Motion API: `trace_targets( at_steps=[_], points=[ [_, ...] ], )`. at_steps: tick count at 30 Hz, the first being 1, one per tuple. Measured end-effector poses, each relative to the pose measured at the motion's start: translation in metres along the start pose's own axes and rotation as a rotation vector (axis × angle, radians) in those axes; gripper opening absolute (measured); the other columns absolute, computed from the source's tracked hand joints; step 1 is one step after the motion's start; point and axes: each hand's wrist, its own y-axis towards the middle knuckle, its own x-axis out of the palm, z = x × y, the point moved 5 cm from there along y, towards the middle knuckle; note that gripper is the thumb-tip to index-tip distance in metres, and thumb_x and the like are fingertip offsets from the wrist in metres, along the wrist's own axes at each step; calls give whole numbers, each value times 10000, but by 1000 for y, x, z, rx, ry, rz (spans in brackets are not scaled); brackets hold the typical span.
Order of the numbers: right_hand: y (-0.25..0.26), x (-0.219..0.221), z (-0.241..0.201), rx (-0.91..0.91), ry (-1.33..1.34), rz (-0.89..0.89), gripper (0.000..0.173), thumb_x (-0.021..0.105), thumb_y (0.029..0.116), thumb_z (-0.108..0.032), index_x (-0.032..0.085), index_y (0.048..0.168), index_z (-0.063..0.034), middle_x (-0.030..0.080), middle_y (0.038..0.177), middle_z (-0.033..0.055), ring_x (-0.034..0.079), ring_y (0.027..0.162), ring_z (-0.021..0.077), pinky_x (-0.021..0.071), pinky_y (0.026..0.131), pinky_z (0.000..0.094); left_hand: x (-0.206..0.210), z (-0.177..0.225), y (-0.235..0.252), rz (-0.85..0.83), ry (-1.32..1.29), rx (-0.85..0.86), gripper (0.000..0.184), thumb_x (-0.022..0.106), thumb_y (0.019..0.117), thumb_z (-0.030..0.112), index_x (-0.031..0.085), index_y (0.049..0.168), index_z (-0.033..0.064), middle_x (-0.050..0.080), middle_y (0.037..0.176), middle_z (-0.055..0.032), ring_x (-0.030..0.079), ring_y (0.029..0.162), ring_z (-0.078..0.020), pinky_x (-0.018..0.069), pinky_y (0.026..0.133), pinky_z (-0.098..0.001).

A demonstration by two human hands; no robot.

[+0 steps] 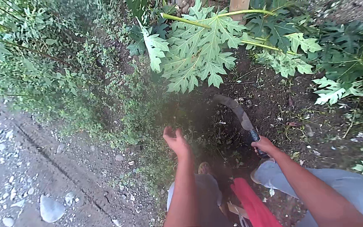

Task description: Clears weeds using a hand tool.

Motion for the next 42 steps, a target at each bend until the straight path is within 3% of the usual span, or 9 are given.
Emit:
trace_targets(
  at_steps=[4, 13, 20, 24, 29, 34, 36, 39, 42],
  points=[
    [-2, -5, -1, 32, 243, 38, 413, 671, 954, -53, 479, 1319, -21, 583, 821, 80, 594, 571, 156, 556, 549, 324, 3, 2, -3, 0, -18, -28, 553, 508, 1047, 42, 278, 1543, -41, 394, 1564, -266, 470, 1391, -293, 424, 1107, -413],
    [-1, 15, 41, 172, 204, -97, 299, 662, 970, -86, 518, 1225, -25, 570, 769, 56, 581, 574, 155, 548, 556, 324, 7, 0, -4, -1, -17, -17, 567, 525, 1041, 58, 284, 1545, -40, 406, 1559, -265, 484, 1379, -298, 426, 1106, -421],
    [-23, 10, 138, 247, 123, 57, 537, 713, 919, -32, 471, 1397, 15, 617, 968, 167, 621, 725, 230, 551, 669, 404, 10, 2, -6, -10, -17, -10, 566, 517, 1036, 40, 282, 1542, -51, 401, 1558, -276, 463, 1401, -298, 409, 1127, -410],
    [-19, -2, 122, 151, 234, 182, 596, 721, 921, -67, 436, 1437, 21, 636, 958, 184, 648, 698, 253, 577, 659, 441, 13, -1, -10, -29, -17, -8, 564, 524, 1038, 50, 292, 1546, -30, 405, 1567, -250, 461, 1405, -290, 406, 1127, -423],
    [-10, 29, 51, 88, 576, 245, 385, 669, 984, -93, 491, 1312, 3, 626, 869, 116, 644, 636, 194, 587, 608, 372, 10, -2, -7, -18, -8, 2, 573, 534, 1030, 47, 291, 1541, -40, 420, 1544, -266, 472, 1388, -298, 418, 1113, -422],
    [-14, 54, 74, 80, -341, -23, 566, 743, 909, -132, 532, 1407, 36, 676, 1191, 269, 701, 1019, 391, 553, 927, 567, 7, -3, -3, -26, 90, -21, 584, 544, 1034, 57, 284, 1548, -41, 397, 1570, -275, 475, 1397, -331, 424, 1114, -454],
    [-17, 48, 88, 46, -575, -65, 606, 758, 903, -165, 526, 1436, 7, 663, 1251, 284, 683, 1103, 437, 532, 957, 614, 6, -7, 1, -49, 167, -13, 585, 565, 1020, 47, 306, 1535, -53, 402, 1559, -293, 487, 1371, -367, 423, 1102, -487],
    [-23, 24, 90, -5, -683, -25, 642, 758, 912, -206, 509, 1467, -3, 653, 1286, 288, 656, 1174, 455, 511, 991, 629, -2, -15, 6, -106, 264, -29, 594, 599, 1013, 83, 340, 1535, -35, 412, 1551, -296, 475, 1366, -413, 412, 1099, -539],
    [-29, 6, 83, -20, -490, 61, 608, 747, 921, -186, 514, 1436, 39, 674, 1189, 297, 706, 1015, 429, 548, 919, 597, -13, -14, 9, -111, 287, -51, 572, 600, 1019, 95, 360, 1523, -30, 432, 1538, -285, 493, 1355, -395, 424, 1085, -536]
  ],
)
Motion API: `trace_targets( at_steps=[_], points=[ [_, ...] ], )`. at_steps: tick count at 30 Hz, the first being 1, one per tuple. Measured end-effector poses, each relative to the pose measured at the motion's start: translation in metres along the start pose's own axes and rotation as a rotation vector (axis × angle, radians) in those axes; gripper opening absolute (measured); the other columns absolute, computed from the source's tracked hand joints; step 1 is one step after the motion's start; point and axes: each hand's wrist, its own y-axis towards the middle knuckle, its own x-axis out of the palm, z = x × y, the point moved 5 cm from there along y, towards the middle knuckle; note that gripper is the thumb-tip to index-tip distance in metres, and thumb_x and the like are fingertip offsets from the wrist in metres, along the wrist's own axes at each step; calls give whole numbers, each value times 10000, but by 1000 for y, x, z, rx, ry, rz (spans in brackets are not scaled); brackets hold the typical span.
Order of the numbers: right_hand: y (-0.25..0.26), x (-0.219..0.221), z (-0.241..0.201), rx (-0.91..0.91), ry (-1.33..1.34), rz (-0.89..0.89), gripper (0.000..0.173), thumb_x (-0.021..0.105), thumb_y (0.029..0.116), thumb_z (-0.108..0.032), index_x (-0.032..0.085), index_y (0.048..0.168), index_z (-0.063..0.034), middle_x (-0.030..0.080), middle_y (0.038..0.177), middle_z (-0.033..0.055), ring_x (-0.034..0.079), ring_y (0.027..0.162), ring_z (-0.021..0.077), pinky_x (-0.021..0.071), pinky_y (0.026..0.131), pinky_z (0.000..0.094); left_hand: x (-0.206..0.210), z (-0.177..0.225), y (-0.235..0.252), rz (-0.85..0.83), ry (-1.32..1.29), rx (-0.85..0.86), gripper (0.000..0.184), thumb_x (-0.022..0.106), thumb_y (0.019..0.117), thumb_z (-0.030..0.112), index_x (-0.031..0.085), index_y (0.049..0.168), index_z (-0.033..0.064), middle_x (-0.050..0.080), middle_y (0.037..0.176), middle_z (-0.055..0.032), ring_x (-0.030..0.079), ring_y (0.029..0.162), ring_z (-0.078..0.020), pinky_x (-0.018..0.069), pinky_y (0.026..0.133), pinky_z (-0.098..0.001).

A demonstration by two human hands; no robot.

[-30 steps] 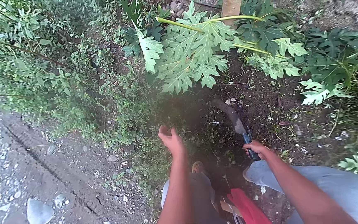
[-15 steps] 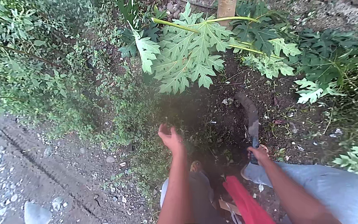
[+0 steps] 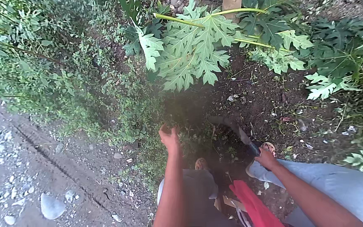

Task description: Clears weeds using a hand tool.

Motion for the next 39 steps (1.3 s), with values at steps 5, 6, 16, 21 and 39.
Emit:
trace_targets(
  at_steps=[5, 6, 16, 21, 39],
  points=[
    [1, 9, -52, 116, 783, 98, 468, 686, 965, -99, 477, 1365, 29, 636, 952, 160, 662, 705, 226, 586, 673, 402, -2, 3, -7, 16, -64, -12, 569, 577, 1031, 94, 340, 1534, -28, 420, 1546, -281, 489, 1370, -367, 431, 1089, -521],
    [3, 18, -64, 133, 877, 98, 466, 688, 967, -93, 471, 1362, 28, 629, 952, 153, 657, 709, 220, 585, 671, 397, -1, 4, -8, 15, -64, -12, 560, 567, 1037, 90, 340, 1535, -29, 424, 1546, -280, 488, 1374, -366, 429, 1094, -516],
    [20, -7, -29, -38, -118, -43, 603, 757, 903, -199, 539, 1432, -10, 671, 1215, 293, 693, 1056, 447, 531, 923, 636, 10, 8, -11, 5, -123, -20, 568, 558, 1036, 77, 326, 1545, -20, 419, 1550, -273, 511, 1340, -355, 444, 1069, -510],
    [22, -11, -35, 151, 510, 102, 553, 708, 953, -138, 470, 1431, 7, 667, 1073, 202, 701, 812, 279, 591, 764, 457, 7, 10, -10, 2, -169, -11, 565, 564, 1040, 94, 326, 1541, -10, 417, 1554, -259, 493, 1368, -325, 436, 1089, -489],
    [-94, -160, -95, -73, -182, -64, 545, 664, 1017, -276, 486, 1396, 72, 648, 1186, 290, 658, 1103, 423, 510, 958, 593, 130, -32, 37, -272, 616, 103, 603, 646, 987, 156, 414, 1500, -57, 545, 1448, -287, 462, 1392, -495, 400, 1136, -622]
  ],
)
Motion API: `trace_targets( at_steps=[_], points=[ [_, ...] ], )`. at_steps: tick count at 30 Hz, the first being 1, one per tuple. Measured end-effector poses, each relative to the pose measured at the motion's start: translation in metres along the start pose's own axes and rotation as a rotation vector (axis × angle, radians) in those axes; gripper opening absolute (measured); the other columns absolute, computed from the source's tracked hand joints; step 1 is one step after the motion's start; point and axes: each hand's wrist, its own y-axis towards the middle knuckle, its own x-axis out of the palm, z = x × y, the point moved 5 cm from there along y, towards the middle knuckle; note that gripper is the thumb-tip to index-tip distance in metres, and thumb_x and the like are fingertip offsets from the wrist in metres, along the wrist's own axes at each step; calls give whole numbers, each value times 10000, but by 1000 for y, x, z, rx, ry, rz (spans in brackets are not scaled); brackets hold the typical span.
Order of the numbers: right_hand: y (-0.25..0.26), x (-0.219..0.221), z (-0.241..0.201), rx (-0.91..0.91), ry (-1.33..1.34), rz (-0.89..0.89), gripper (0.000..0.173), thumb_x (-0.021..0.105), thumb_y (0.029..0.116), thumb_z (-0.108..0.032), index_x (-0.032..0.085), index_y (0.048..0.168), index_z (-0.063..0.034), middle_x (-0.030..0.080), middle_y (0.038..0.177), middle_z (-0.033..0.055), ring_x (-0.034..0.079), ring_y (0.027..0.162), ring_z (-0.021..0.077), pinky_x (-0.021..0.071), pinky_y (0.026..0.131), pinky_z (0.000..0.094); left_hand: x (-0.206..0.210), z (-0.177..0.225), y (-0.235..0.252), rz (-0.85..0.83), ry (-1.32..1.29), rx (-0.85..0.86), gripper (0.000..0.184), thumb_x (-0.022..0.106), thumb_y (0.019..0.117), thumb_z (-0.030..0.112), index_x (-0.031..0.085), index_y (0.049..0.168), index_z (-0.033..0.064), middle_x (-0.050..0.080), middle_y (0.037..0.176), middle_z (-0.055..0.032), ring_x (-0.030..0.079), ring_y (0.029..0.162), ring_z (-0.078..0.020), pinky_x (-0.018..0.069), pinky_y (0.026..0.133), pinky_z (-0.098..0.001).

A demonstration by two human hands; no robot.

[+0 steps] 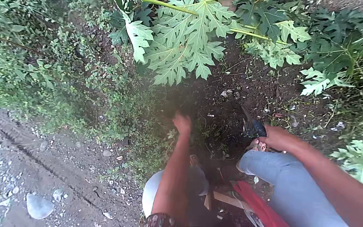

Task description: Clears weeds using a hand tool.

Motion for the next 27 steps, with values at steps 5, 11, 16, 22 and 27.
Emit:
trace_targets(
  at_steps=[5, 11, 16, 22, 27],
  points=[
    [28, -31, 14, 22, -153, 94, 498, 680, 994, -261, 547, 1405, -14, 665, 1198, 285, 629, 1164, 481, 476, 956, 671, 72, -20, 32, -151, 88, -87, 513, 609, 1022, 209, 486, 1474, -1, 605, 1395, -267, 529, 1350, -471, 433, 1102, -643],
    [31, -36, 10, 76, -109, 58, 450, 700, 973, -224, 575, 1369, -47, 681, 1126, 250, 657, 1097, 456, 514, 886, 643, 131, -24, 58, -240, 141, -143, 499, 545, 1064, 339, 533, 1461, 37, 625, 1380, -252, 562, 1330, -451, 427, 1105, -646],
    [31, -37, 2, 82, -134, 22, 452, 668, 986, -239, 556, 1374, -37, 685, 1099, 227, 666, 1081, 426, 521, 885, 604, 164, -14, 65, -285, -82, -276, 754, 649, 1016, 402, 356, 1534, -61, 538, 1431, -338, 522, 1359, -471, 415, 1126, -620],
    [30, -33, -6, 88, -163, -32, 452, 643, 1003, -210, 520, 1395, -24, 681, 1111, 235, 667, 1094, 424, 522, 898, 593, 188, -30, 69, -370, -397, -451, 547, 472, 1107, 388, 497, 1420, -60, 605, 1300, -261, 626, 1092, -322, 507, 969, -475],
    [28, -33, -6, 75, -166, -12, 407, 646, 1002, -205, 547, 1354, -27, 686, 1097, 220, 674, 1075, 420, 528, 880, 581, 158, -45, 65, -199, -54, -310, 531, 241, 1152, 300, 626, 1316, -27, 616, 1340, -301, 572, 1291, -444, 427, 1081, -610]
  ],
)
